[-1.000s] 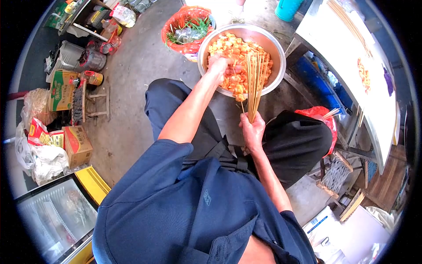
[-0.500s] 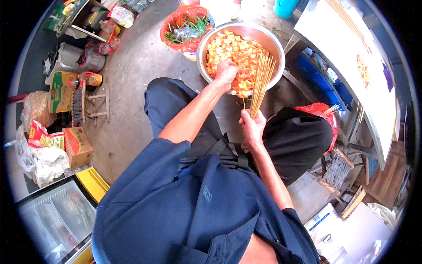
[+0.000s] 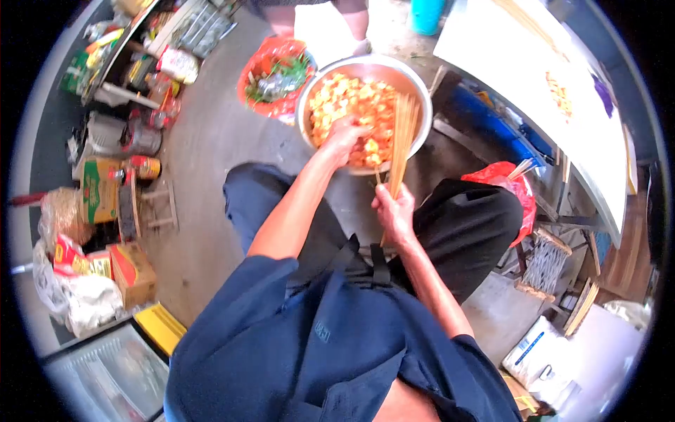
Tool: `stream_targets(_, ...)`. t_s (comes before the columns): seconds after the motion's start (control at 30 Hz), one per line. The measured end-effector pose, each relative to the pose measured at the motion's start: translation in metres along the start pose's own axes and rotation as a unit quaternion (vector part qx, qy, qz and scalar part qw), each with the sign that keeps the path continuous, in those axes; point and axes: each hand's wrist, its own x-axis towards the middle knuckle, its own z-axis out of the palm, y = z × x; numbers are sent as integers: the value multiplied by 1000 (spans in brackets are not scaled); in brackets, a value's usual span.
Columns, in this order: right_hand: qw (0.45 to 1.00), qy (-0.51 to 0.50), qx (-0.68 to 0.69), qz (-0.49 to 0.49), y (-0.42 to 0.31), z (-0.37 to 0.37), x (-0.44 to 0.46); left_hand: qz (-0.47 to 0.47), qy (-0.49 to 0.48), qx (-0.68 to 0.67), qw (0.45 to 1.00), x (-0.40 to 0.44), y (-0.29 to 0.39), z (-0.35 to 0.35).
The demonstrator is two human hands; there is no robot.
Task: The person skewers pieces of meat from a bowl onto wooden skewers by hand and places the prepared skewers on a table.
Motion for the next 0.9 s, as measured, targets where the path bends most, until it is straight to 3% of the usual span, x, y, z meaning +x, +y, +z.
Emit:
stream_targets(0.07, 1000, 5, -21, 4, -6, -1, -1, 48, -15, -6, 999, -3, 11, 2)
stream_targets(0.2, 999, -7, 31, 23, -7, -10, -3, 121, 49, -19, 991, -10, 55, 14)
stream_targets(0.37, 995, -37, 92, 24, 0, -12, -2, 225, -52, 29, 972, 5, 131, 57)
stream_targets(0.4, 995, -40, 88, 32, -3, -11, -4, 247, -71, 49, 965, 12, 141, 73)
stream_targets(0.43, 995, -48, 85, 37, -2, -11, -5, 173, -86, 71, 979, -5, 164, 104)
stream_targets(0.53, 990, -94, 94, 50, 4, -13, -6, 210, -152, 126, 958, 18, 188, 179)
stream_targets(0.7, 992, -89, 80, 48, -5, -12, -9, 263, -157, 248, 919, 80, 218, 291)
stream_targets(0.77, 992, -106, 51, 41, -3, -16, -8, 291, -111, 349, 884, 93, 226, 328)
stream_targets(0.9, 994, -94, 53, 28, -12, -17, -12, 306, -74, 389, 866, 137, 217, 377)
